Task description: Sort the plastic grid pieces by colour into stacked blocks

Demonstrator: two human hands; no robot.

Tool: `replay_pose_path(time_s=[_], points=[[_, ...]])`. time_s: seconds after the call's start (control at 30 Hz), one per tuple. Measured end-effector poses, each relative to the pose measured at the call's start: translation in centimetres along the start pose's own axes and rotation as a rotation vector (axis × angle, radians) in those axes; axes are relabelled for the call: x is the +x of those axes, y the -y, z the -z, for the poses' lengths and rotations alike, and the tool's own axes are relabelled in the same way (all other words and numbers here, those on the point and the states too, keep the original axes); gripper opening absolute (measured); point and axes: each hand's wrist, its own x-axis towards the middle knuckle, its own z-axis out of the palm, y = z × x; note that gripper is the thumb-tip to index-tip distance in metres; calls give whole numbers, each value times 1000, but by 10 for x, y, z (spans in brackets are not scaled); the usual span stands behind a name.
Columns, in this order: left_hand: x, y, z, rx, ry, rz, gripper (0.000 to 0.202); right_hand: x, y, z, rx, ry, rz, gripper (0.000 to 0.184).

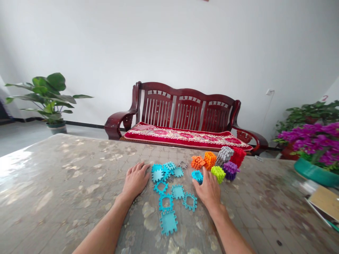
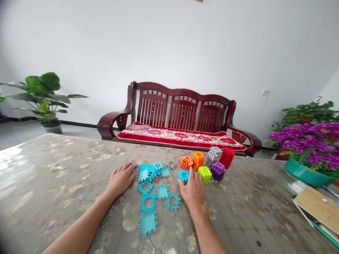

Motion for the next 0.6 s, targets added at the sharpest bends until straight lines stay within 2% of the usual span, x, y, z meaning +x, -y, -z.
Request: replay_pose_path(time_s=[0.07,0.13,0.27,0.6], points=[[0,0,0,-5,-4,-2,42,-2,3,3,83,-50,62,52],[0,1,-1,-8,-6,-1,42,-6,8,6,227,-33,171,42],[1,2,-3,-18,-8,2,41,-13,21,12,479,168,392,29],[1,1,-3,-24,-13,-7,41,-27,48,32,568,384,708,45]])
